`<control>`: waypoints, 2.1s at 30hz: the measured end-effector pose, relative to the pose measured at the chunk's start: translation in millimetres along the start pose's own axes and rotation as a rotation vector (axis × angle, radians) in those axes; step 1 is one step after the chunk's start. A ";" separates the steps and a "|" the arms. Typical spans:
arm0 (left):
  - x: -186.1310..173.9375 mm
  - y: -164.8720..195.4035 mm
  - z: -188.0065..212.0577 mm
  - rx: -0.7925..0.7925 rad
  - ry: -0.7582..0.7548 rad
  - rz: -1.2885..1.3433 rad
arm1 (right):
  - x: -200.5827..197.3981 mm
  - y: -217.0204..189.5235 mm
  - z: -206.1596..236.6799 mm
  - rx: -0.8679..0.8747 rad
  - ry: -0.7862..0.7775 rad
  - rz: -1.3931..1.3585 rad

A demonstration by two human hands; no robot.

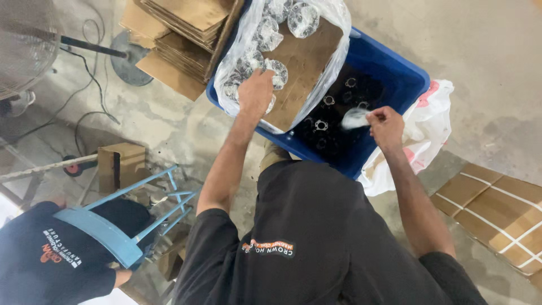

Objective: The person works at a multi-spindle winding machine, fitting black cylindrical coil components onto the machine spindles and using scissors to trim material from them. They then wrap the finished coils in bubble wrap and pack them into a cardboard-lined box in a blue bin before returning to load more components on the machine.

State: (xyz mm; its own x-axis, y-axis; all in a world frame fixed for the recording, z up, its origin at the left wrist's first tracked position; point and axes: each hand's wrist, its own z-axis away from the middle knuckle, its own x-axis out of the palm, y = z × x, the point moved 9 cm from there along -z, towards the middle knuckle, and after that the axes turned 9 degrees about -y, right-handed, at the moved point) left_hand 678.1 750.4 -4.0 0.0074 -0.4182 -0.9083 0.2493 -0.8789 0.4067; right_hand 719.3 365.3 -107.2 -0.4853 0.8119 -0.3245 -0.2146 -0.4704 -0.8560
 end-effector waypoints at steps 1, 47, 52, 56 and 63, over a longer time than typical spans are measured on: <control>4.5 0.4 -3.2 0.037 -0.056 -0.054 | -5.1 2.9 2.0 0.016 0.044 -0.041; 81.6 126.9 93.5 -0.261 -0.710 1.976 | 29.1 -96.2 49.7 -0.157 -0.273 -0.272; 86.3 139.4 93.9 -0.137 -0.680 1.821 | 53.0 -95.2 49.2 -0.137 -0.256 -0.045; 88.8 132.8 95.8 -0.133 -0.679 1.721 | 52.3 -89.5 39.6 -0.187 -0.211 -0.041; 101.7 99.2 82.2 0.039 -0.542 1.368 | 6.0 -56.4 42.9 -0.168 -0.062 -0.314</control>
State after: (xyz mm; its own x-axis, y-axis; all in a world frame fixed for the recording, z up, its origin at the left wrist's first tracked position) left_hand 624.0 601.9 -48.0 -0.1474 -0.9358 0.3202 0.3213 0.2609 0.9103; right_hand 692.1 381.9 -43.7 -0.4694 0.8829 -0.0143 -0.2214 -0.1334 -0.9660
